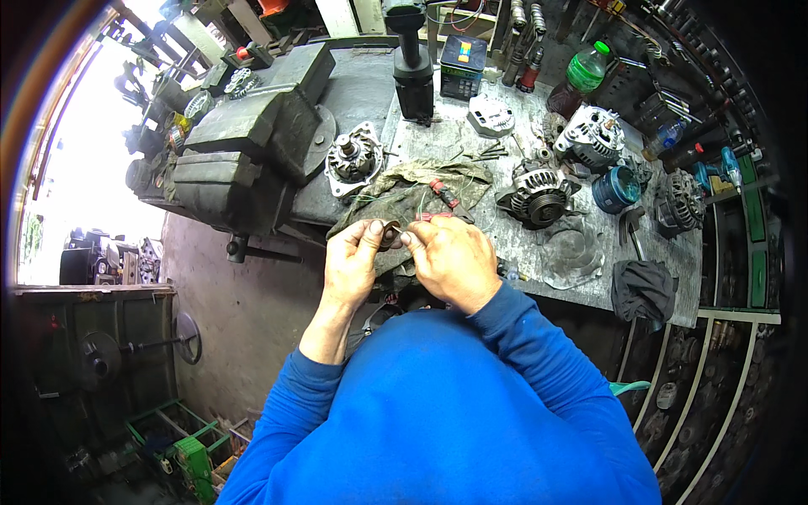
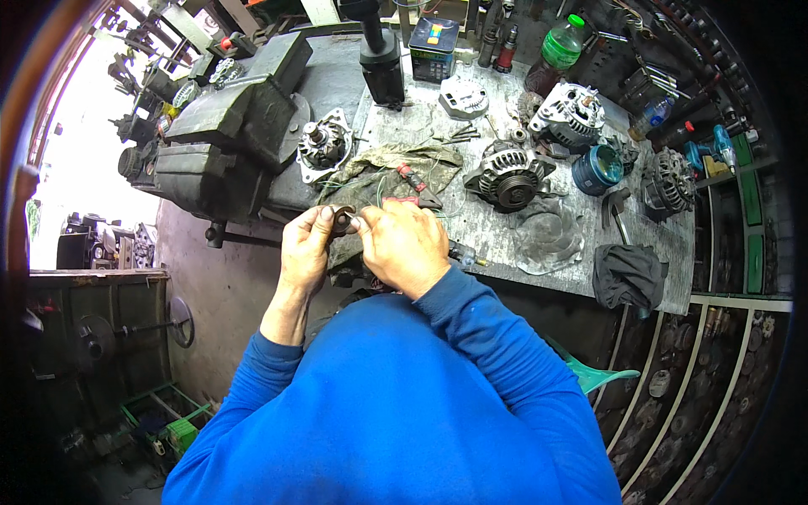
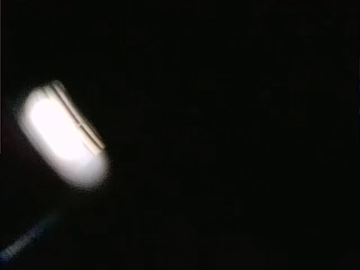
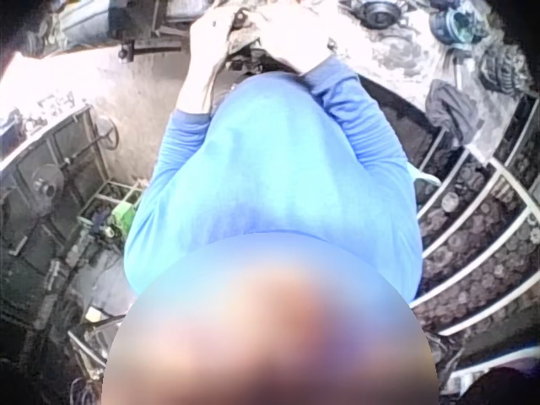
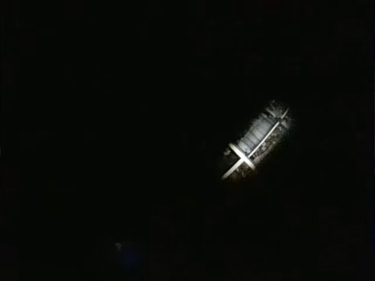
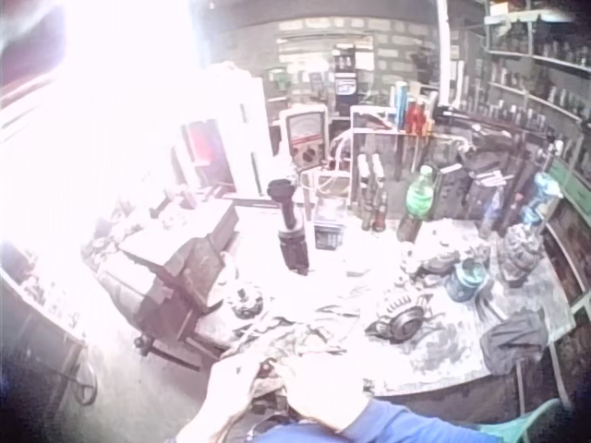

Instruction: The person removes a bearing from a grinding machine, walks to a workbench, and uses a small tool to pry and clean the bearing. They repeatedly inspect the bearing, apply grease, and rotate it to check smoothness.

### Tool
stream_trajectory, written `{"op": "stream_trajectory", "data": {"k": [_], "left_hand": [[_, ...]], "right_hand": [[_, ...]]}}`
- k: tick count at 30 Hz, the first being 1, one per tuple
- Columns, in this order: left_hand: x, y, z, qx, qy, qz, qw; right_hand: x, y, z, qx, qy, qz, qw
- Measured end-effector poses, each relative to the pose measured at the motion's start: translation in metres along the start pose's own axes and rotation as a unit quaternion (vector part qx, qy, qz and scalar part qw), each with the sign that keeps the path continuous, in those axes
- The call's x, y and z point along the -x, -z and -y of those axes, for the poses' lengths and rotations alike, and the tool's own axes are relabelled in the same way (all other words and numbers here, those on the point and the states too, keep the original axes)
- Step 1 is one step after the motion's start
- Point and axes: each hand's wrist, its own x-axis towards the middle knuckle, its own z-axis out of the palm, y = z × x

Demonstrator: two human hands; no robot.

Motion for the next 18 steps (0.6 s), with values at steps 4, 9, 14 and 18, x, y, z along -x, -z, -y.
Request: {"op": "stream_trajectory", "data": {"k": [4,9,14,18], "left_hand": [[-0.001,-0.004,0.005,0.029,0.009,-0.023,0.999],[-0.002,-0.006,0.006,0.033,0.009,-0.030,0.999],[-0.007,-0.009,0.006,0.033,-0.011,-0.043,0.998],[-0.006,-0.010,0.004,0.012,-0.003,-0.044,0.999]], "right_hand": [[0.000,-0.005,0.005,0.033,0.005,-0.041,0.999],[0.001,-0.005,0.007,0.068,0.007,-0.071,0.995],[-0.004,-0.010,0.007,0.062,0.000,-0.088,0.994],[-0.004,-0.012,0.004,0.057,0.002,-0.083,0.995]]}}
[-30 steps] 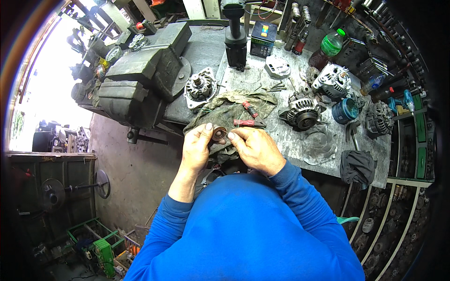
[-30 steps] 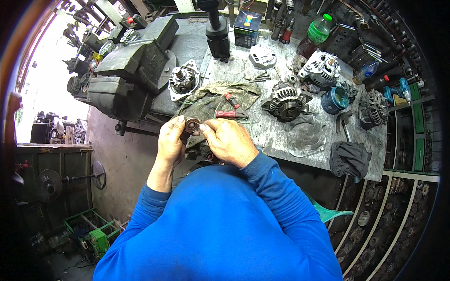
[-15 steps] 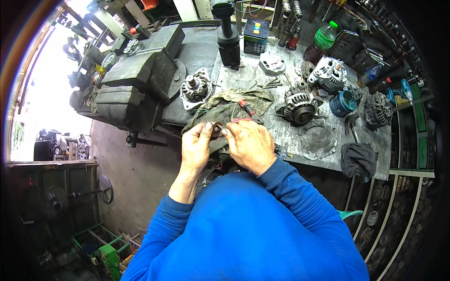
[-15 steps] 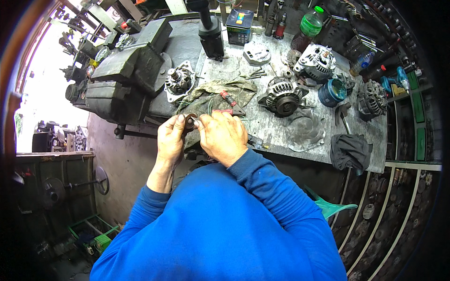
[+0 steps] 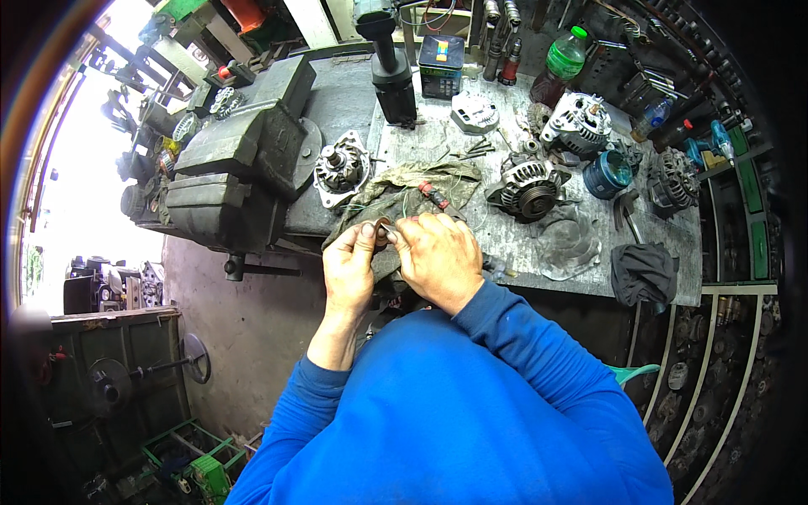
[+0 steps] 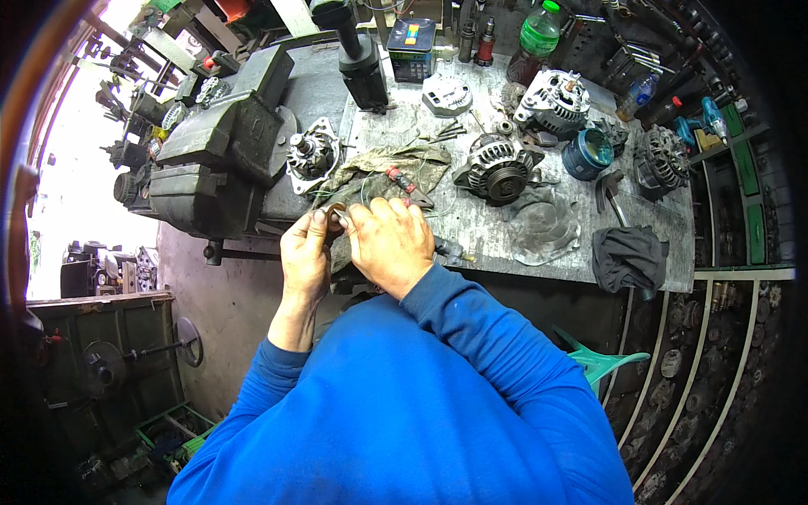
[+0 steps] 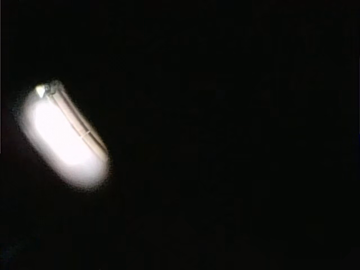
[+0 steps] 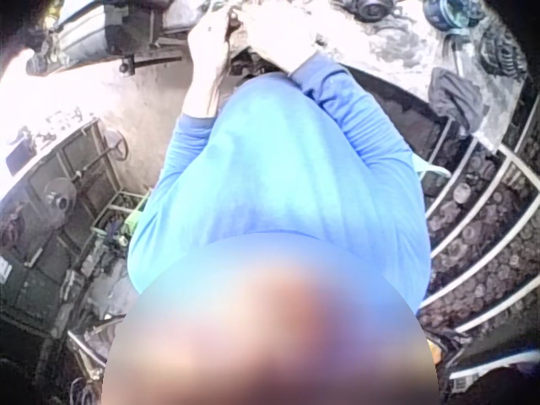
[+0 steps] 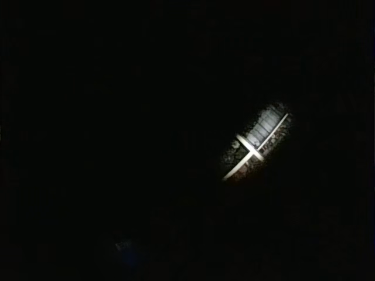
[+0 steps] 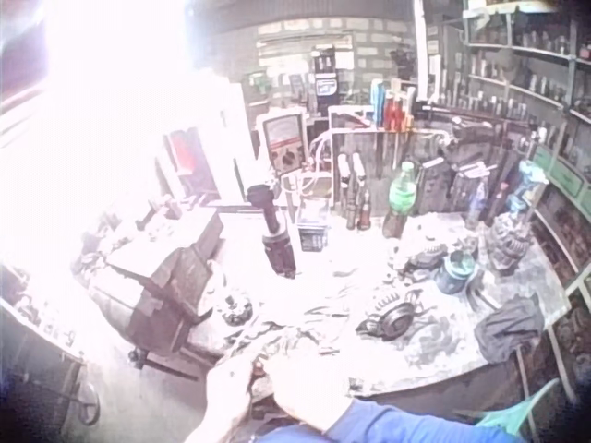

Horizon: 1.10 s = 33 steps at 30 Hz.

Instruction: The person removes a bearing from a grinding machine, walks to a workbench, and uses a small tool to pry and clean the bearing. They repeatedly inspect the bearing, apply grease, and rotate it to check smoothness.

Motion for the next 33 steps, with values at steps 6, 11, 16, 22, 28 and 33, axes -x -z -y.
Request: {"op": "stream_trajectory", "data": {"k": [6,11,16,22,28,33], "left_hand": [[-0.002,0.001,-0.009,-0.026,-0.014,0.025,0.999],[-0.002,-0.002,-0.007,0.023,-0.008,0.001,1.000],[-0.001,-0.005,-0.001,0.089,0.001,-0.003,0.996],[0.002,-0.014,-0.001,0.188,0.032,-0.039,0.981],[-0.003,-0.016,0.000,0.197,0.017,-0.026,0.980],[-0.004,-0.005,-0.006,0.162,0.056,0.012,0.985]], "right_hand": [[0.002,0.001,-0.002,0.025,0.031,-0.038,0.999],[-0.001,-0.002,0.000,-0.008,0.005,-0.039,0.999],[0.002,-0.004,-0.002,0.000,0.009,-0.040,0.999],[-0.003,-0.014,-0.004,-0.115,-0.025,-0.024,0.993],[-0.005,-0.015,-0.011,-0.277,-0.068,0.031,0.958],[-0.013,-0.006,-0.032,-0.404,-0.158,0.125,0.892]]}}
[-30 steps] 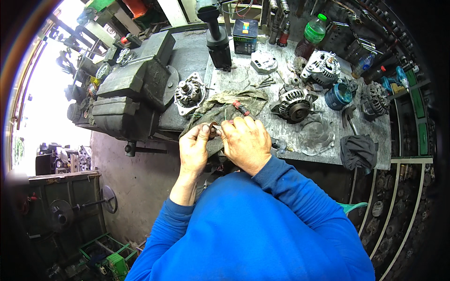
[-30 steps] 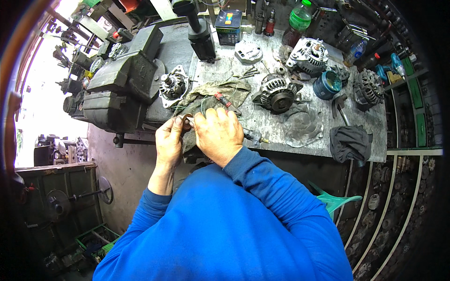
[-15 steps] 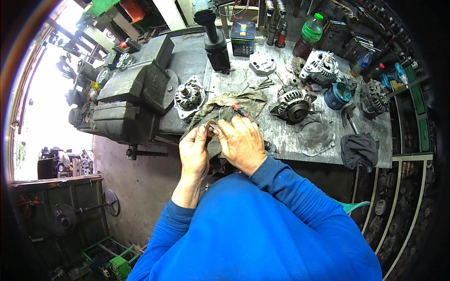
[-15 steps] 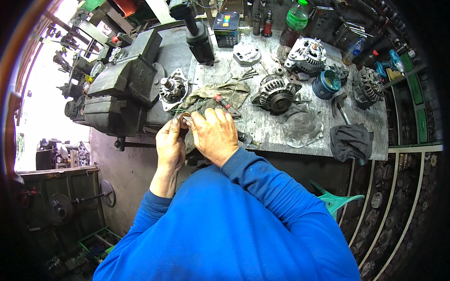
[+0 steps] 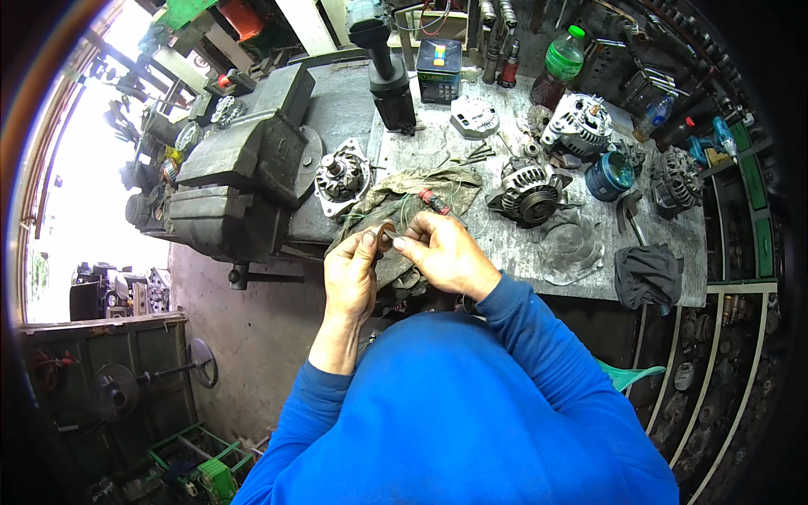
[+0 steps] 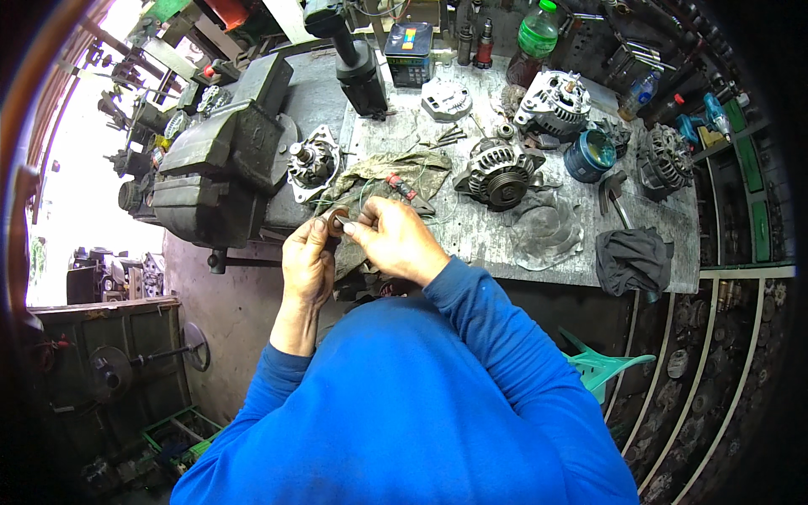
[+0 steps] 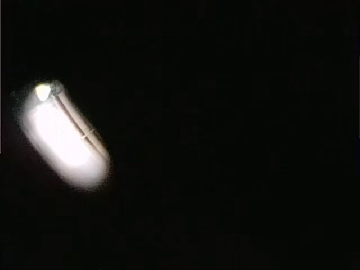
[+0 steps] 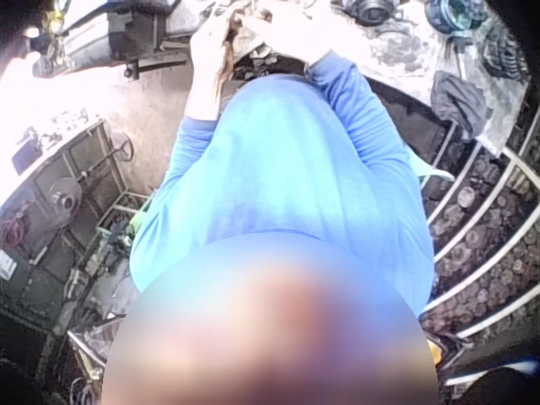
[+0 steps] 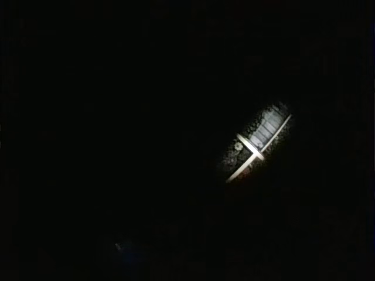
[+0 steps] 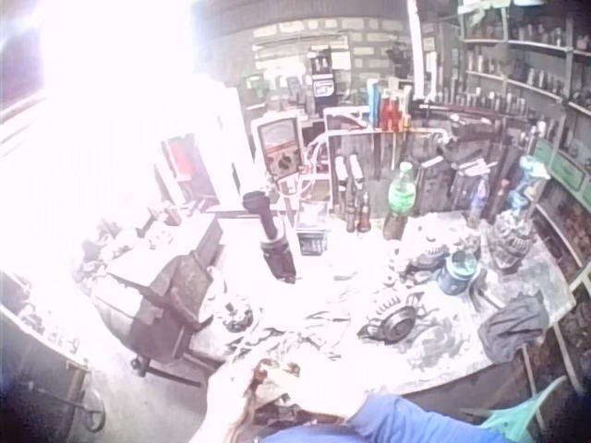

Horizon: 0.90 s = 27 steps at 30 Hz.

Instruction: The person removes a bearing from a grinding machine, walks to a workbench, and uses a small tool to pry and clean the bearing. They repeatedly inspect the bearing, apply grease, and rotate it to check smoothness.

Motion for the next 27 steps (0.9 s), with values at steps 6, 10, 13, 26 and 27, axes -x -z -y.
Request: {"op": "stream_trajectory", "data": {"k": [6,10,13,26,27], "left_hand": [[0.001,-0.003,0.000,-0.017,0.032,-0.006,0.999],[0.001,-0.006,0.011,0.021,0.022,-0.009,0.999],[-0.005,-0.004,0.020,0.057,0.027,-0.014,0.998],[-0.006,0.008,0.028,0.044,0.053,-0.032,0.997],[-0.007,0.008,0.028,0.037,0.052,-0.030,0.997]], "right_hand": [[0.004,0.005,0.004,0.018,-0.013,0.000,1.000],[0.010,-0.007,-0.001,0.026,-0.001,-0.056,0.998],[0.006,-0.013,-0.012,-0.010,0.017,-0.076,0.997],[0.000,-0.014,-0.022,0.021,0.012,-0.110,0.994],[0.000,-0.014,-0.019,0.035,0.019,-0.117,0.992]]}}
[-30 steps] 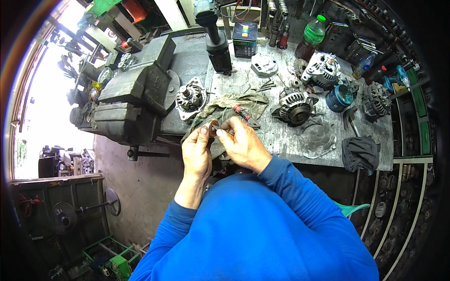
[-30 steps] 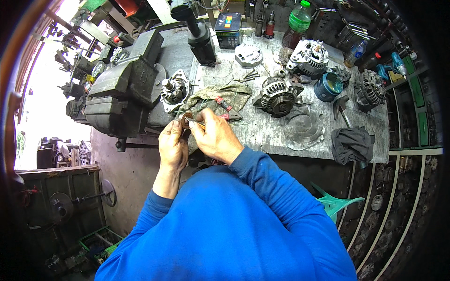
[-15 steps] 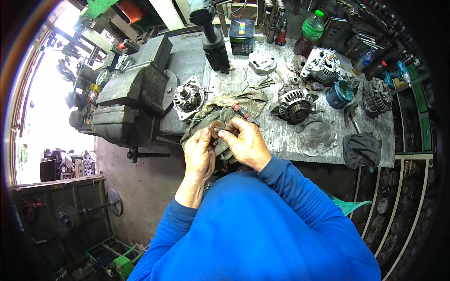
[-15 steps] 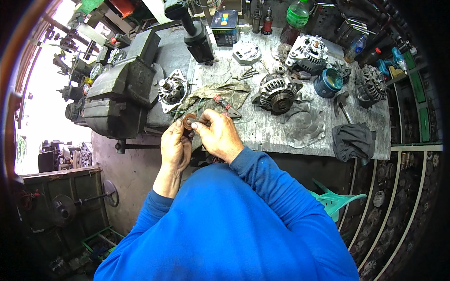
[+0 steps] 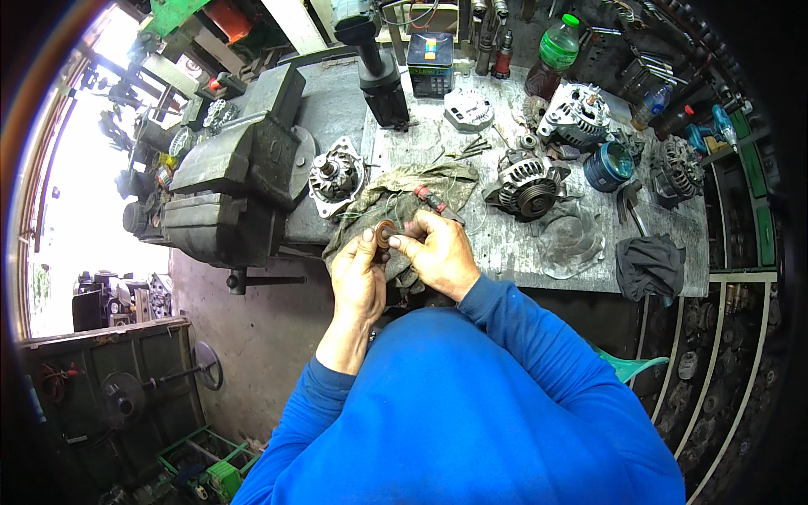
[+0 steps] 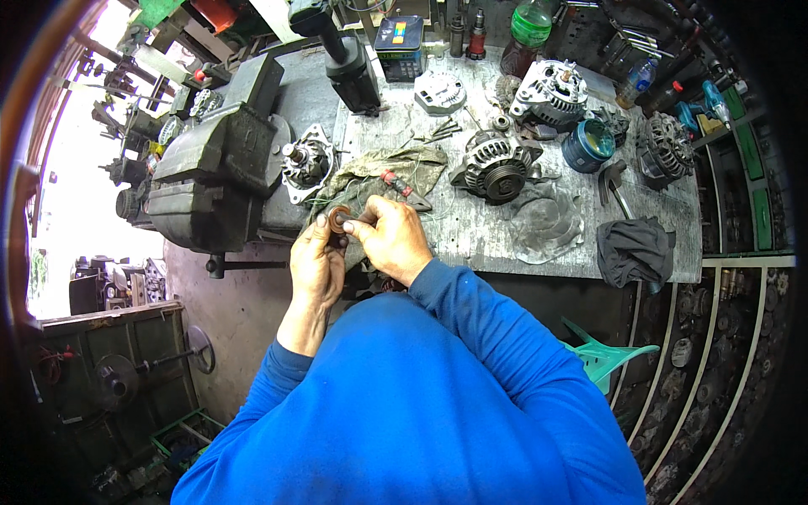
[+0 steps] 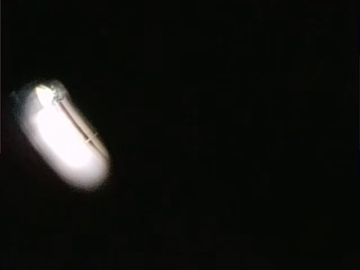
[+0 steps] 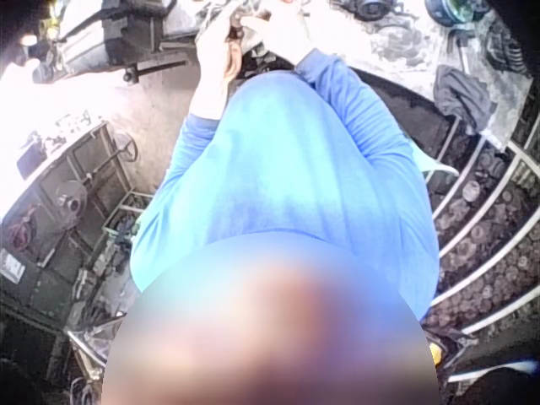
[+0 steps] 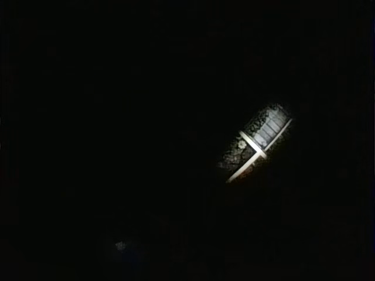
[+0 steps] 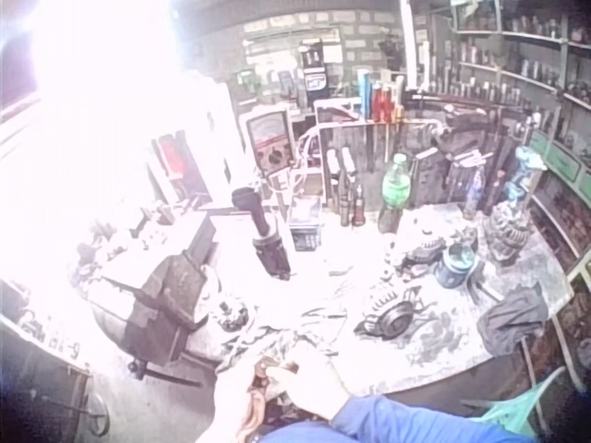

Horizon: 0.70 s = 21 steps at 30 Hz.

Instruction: The person removes a bearing from a grinding machine, walks to a workbench, and uses a small tool to pry and clean the bearing. They repeatedly inspect the bearing, apply grease, and rotate it to check smoothness.

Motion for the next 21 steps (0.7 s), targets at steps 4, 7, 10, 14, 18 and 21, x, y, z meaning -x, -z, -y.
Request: {"op": "stream_trajectory", "data": {"k": [4,7,10,14,18,21], "left_hand": [[-0.002,-0.002,-0.001,0.001,-0.018,-0.005,1.000],[-0.001,-0.003,-0.001,0.005,-0.022,-0.008,1.000],[-0.004,-0.002,0.001,0.017,-0.016,-0.014,1.000],[-0.014,0.000,0.003,0.058,0.041,-0.026,0.997],[-0.019,0.005,0.003,0.055,0.059,-0.018,0.997],[-0.016,0.007,-0.003,0.058,0.067,0.006,0.996]], "right_hand": [[0.001,-0.001,0.007,0.002,0.005,-0.010,1.000],[0.002,-0.003,0.006,0.009,0.010,-0.016,1.000],[0.003,-0.006,0.001,-0.003,-0.002,-0.016,1.000],[0.001,-0.012,-0.009,-0.013,-0.009,-0.028,0.999],[-0.001,-0.012,-0.019,0.014,0.015,-0.038,0.999],[-0.005,-0.010,-0.022,-0.056,-0.042,0.024,0.997]]}}
